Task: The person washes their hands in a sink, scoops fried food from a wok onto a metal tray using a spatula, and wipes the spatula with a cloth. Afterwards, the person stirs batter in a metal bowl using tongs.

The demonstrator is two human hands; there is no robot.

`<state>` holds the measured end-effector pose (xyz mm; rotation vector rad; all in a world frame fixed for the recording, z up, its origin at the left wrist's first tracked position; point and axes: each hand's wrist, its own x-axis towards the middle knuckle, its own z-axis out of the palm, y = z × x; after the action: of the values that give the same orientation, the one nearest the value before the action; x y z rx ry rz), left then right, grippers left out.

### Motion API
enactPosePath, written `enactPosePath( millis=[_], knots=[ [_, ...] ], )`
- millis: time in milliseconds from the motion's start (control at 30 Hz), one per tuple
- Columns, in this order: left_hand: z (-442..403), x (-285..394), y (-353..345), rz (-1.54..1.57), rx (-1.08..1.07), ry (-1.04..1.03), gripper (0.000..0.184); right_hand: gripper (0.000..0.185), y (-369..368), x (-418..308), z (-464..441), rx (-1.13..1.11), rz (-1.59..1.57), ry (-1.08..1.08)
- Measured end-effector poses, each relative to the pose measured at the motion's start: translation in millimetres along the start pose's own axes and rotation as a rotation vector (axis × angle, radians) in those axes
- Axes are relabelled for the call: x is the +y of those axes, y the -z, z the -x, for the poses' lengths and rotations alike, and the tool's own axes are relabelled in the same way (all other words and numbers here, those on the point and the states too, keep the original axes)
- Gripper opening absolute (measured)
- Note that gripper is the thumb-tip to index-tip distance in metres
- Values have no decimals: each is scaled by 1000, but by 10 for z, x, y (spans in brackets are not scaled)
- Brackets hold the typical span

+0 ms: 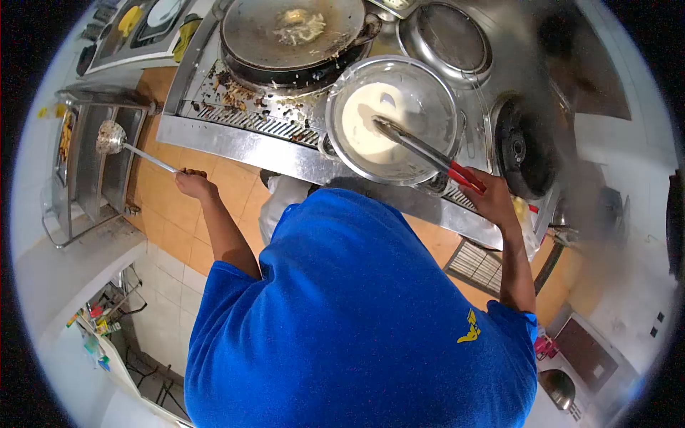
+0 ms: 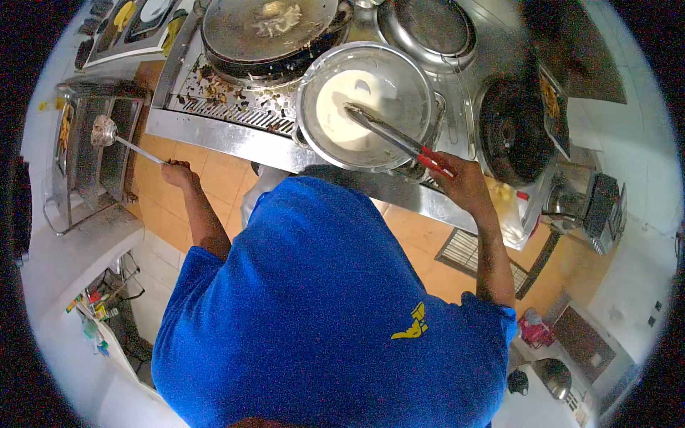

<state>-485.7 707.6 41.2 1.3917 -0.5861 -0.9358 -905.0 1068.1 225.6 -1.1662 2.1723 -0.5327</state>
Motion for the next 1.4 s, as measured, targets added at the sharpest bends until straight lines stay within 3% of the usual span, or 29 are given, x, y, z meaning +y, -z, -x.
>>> enactPosePath(
  millis=[200,467,1133,1300,1400],
  knots=[
    [95,82,-10,7,21,26,22,37,-105,52,-27,0,-33,-68],
    [28,-9,160,45,-8,-13,25,37,-462,-225,207,6,19,134],
    [124,179,37,-38,-30,-21,23,39,-423,-391,291,23,23,129],
    [62,127,129,39,6,22,23,40,-107,-547,-67,155,164,69],
    [17,108,200,22,31,0,24,36,-50,-504,-679,320,40,257]
  ],
)
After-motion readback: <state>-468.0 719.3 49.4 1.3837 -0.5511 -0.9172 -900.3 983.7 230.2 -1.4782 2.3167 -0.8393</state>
